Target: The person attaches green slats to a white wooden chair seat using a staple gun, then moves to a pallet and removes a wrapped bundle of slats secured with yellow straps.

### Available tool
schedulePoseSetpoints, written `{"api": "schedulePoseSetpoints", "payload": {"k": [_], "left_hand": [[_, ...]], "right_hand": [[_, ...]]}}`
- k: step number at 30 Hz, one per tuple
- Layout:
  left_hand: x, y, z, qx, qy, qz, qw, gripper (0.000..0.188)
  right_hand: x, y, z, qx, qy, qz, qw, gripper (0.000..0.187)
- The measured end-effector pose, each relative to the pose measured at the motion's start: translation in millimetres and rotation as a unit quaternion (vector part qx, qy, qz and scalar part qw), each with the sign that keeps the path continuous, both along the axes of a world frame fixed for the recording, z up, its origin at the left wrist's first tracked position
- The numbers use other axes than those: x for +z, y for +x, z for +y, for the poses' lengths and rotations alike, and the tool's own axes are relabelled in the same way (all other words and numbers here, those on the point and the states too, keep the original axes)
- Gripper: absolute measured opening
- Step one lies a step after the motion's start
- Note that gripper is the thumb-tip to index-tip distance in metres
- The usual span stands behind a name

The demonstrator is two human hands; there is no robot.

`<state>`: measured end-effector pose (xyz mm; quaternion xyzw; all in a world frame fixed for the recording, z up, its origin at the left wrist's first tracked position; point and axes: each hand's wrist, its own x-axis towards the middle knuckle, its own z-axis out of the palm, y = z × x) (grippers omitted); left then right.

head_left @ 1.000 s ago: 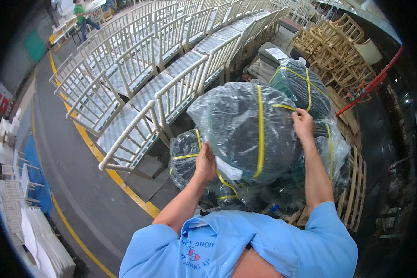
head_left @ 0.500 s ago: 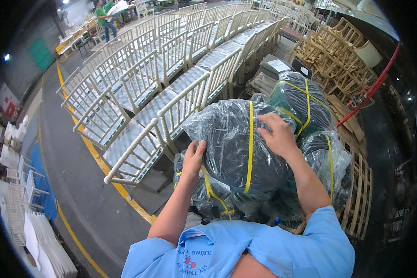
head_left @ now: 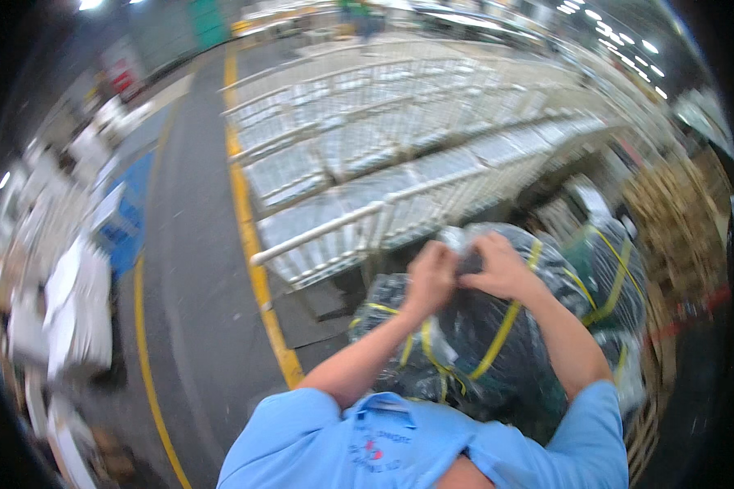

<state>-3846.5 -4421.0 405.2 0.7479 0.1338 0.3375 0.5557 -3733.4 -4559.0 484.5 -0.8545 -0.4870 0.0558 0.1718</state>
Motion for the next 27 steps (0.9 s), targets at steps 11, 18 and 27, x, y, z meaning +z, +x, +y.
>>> {"api": "schedulePoseSetpoints", "payload": {"k": [11,18,27], "left_hand": [[-5.9,-11.1,-26.4,-0.018,-0.06,-0.004,0.998,0.022],[15.1,-52.6,-4.1,-0.093,-0.027,0.153,0.983,0.044],[-47.2,-120.2,22.9,0.147,0.042,0.223,0.963,0.013]], "right_hand": [[-54.0,14.6,4.1,-0.055,0.203,-0.111,0.971,0.023],[-55.2,77.5,-49.0,-0.157,0.248,-0.131,0.947,0.026],[-88.2,127.9,-67.2,-0.288,0.14,-0.052,0.946,0.044]]}}
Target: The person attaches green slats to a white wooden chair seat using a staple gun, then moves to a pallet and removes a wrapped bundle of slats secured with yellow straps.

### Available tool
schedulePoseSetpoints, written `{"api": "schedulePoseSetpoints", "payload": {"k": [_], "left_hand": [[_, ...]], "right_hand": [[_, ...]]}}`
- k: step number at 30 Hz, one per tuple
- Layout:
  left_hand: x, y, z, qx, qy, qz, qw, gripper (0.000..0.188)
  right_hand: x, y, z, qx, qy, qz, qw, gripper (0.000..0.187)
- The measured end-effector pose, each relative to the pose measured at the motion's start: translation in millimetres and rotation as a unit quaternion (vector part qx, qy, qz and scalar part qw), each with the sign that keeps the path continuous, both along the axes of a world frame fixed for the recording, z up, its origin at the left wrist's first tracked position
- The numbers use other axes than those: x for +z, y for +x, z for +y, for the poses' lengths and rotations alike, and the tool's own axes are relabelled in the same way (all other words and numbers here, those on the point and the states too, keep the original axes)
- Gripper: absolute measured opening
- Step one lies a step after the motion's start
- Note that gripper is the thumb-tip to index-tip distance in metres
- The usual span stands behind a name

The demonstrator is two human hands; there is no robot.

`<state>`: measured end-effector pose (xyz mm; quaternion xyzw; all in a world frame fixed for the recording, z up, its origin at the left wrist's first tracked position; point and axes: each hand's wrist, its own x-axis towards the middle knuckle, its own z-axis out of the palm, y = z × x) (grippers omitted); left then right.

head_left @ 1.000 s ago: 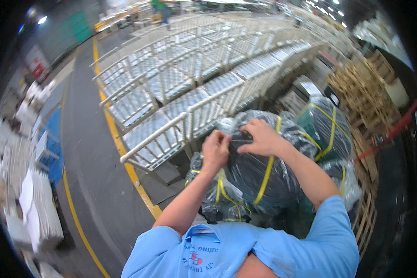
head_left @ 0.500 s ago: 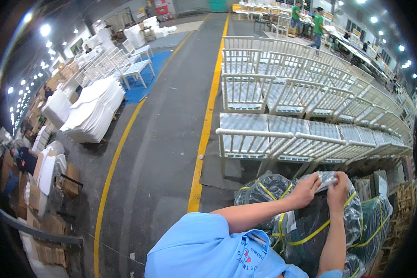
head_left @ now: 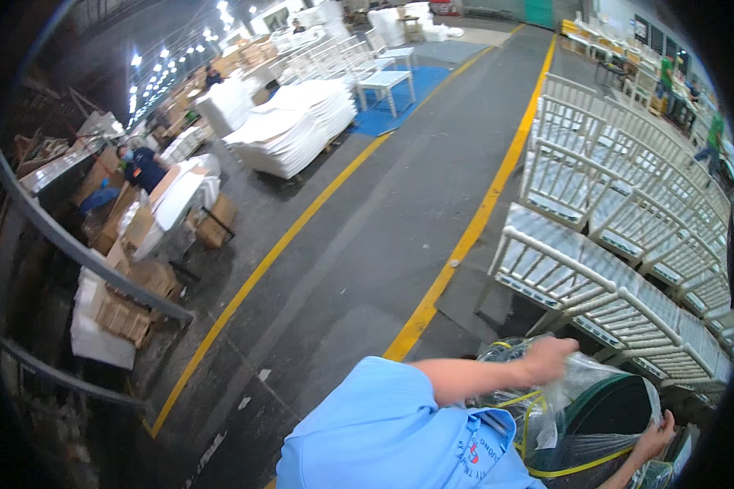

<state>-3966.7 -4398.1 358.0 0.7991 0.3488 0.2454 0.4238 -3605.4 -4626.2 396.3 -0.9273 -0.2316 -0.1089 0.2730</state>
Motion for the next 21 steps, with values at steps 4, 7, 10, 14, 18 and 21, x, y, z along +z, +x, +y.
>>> {"api": "schedulePoseSetpoints", "payload": {"k": [4,7,10,14,18,21], "left_hand": [[-70.7,-79.1,-5.5,0.065,-0.081,0.09,0.991,0.013],[-96.3,-86.5,11.9,0.082,-0.084,0.084,0.99,0.014],[-93.2,-80.9,24.3,0.008,-0.134,0.027,0.991,0.021],[-89.4,-124.3,26.3,-0.048,-0.225,-0.119,0.966,0.059],[-68.5,-191.8,23.5,-0.008,-0.282,-0.136,0.95,0.054],[-61.2,-214.0,23.2,-0.076,-0.314,-0.108,0.94,0.045]], "right_hand": [[-21.0,24.9,-3.4,0.027,0.0,0.053,0.998,0.042],[-8.4,18.4,-6.4,0.094,0.031,0.027,0.995,0.04],[4.2,-8.8,7.8,0.122,0.051,-0.027,0.991,0.041],[27.2,-69.5,20.0,0.173,0.057,-0.001,0.983,0.055],[76.2,-152.5,4.1,0.223,0.019,-0.025,0.974,0.056],[97.2,-206.5,-31.3,0.285,-0.064,-0.059,0.955,0.054]]}}
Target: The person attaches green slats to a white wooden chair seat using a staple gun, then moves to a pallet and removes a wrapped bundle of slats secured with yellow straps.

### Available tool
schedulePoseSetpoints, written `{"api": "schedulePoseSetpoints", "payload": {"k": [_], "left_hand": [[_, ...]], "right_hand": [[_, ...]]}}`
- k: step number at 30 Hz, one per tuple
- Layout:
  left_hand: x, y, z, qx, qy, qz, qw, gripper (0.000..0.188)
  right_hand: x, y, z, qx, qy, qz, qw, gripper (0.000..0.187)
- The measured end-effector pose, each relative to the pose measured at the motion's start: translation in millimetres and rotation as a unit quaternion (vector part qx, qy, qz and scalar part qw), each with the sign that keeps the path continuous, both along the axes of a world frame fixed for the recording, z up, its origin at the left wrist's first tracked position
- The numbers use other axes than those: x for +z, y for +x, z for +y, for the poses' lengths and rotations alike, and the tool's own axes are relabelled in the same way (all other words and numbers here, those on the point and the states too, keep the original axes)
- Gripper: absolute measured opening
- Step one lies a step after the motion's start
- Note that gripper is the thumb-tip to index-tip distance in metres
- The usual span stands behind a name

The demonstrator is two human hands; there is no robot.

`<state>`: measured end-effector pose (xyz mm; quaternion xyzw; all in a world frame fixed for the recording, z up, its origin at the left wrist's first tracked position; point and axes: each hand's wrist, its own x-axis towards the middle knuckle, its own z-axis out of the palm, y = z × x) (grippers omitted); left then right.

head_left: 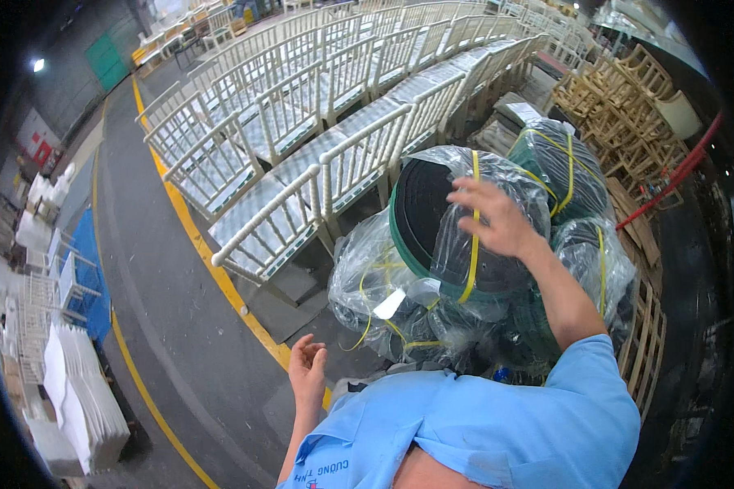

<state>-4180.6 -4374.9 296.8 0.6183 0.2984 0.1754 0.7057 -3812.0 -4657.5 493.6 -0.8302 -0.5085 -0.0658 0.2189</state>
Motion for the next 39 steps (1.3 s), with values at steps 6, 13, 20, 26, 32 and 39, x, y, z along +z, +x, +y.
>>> {"api": "schedulePoseSetpoints", "payload": {"k": [6,13,20,26,32,39], "left_hand": [[24.5,0.8,2.4,-0.162,-0.046,-0.039,0.985,0.036],[80.6,69.4,4.4,-0.233,-0.125,-0.067,0.962,0.052],[76.7,208.7,-13.0,-0.212,-0.247,0.041,0.945,0.081],[80.3,263.2,-50.6,-0.258,-0.308,0.051,0.914,0.062],[98.3,258.6,-71.4,-0.175,-0.256,0.046,0.949,0.063],[90.9,259.0,-57.3,-0.138,-0.236,0.039,0.961,0.059]], "right_hand": [[-14.5,-75.7,18.9,0.036,-0.1,-0.082,0.991,0.057],[-22.4,-100.4,7.5,0.043,-0.044,-0.088,0.994,0.029],[-23.5,-103.0,7.7,0.041,-0.03,-0.107,0.993,0.037],[-6.5,-79.3,12.0,0.067,-0.065,-0.105,0.99,0.047],[-18.4,-38.9,3.3,0.189,-0.056,-0.097,0.976,0.032],[-14.4,-29.8,-12.5,0.224,-0.036,-0.065,0.972,0.041]]}}
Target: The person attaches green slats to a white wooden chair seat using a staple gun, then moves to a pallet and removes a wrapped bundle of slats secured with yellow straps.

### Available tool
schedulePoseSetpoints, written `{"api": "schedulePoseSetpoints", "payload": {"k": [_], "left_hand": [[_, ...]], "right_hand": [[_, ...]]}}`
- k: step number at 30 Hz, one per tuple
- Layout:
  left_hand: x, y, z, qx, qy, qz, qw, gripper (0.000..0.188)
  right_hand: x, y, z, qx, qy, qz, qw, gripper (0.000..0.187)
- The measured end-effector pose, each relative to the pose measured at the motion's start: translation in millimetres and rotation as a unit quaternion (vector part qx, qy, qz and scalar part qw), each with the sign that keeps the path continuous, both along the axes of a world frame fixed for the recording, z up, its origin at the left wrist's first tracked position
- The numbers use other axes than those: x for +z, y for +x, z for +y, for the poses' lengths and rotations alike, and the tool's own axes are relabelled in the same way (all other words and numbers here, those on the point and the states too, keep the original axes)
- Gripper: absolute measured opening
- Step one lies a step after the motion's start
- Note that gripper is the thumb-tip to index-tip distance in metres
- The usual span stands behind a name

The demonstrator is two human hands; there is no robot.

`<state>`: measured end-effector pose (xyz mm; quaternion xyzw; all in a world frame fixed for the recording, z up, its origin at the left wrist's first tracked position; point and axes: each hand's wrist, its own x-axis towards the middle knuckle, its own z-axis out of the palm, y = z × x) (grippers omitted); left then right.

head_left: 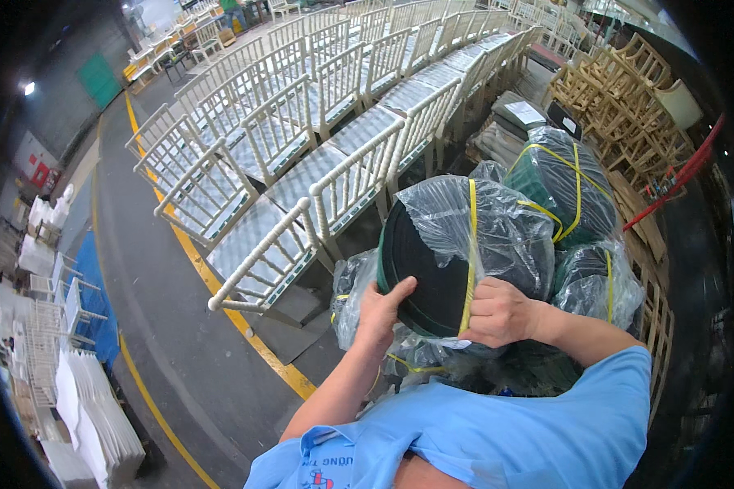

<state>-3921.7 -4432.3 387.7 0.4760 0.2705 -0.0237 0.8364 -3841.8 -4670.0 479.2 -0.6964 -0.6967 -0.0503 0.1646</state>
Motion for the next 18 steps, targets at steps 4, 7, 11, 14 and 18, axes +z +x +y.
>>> {"api": "schedulePoseSetpoints", "payload": {"k": [4,7,11,14,18], "left_hand": [[-5.5,9.0,-2.3,0.06,0.013,-0.035,0.998,0.056],[-10.6,-2.0,-9.5,0.068,-0.042,-0.039,0.996,0.065],[16.6,-24.6,-20.6,0.0,-0.013,0.035,0.999,0.086],[4.2,-45.6,-12.5,-0.041,-0.017,0.03,0.999,0.09],[-10.4,-66.3,-16.7,-0.026,-0.115,0.015,0.993,0.073]], "right_hand": [[8.9,-1.0,-12.1,-0.03,-0.031,0.032,0.999,0.035],[10.1,4.8,-7.5,-0.036,-0.05,0.08,0.995,0.024],[21.1,41.6,0.9,-0.106,0.027,0.034,0.993,0.014],[32.8,70.9,13.0,-0.109,0.052,0.06,0.991,0.01],[19.5,54.8,28.5,0.005,-0.065,0.144,0.987,0.011]]}}
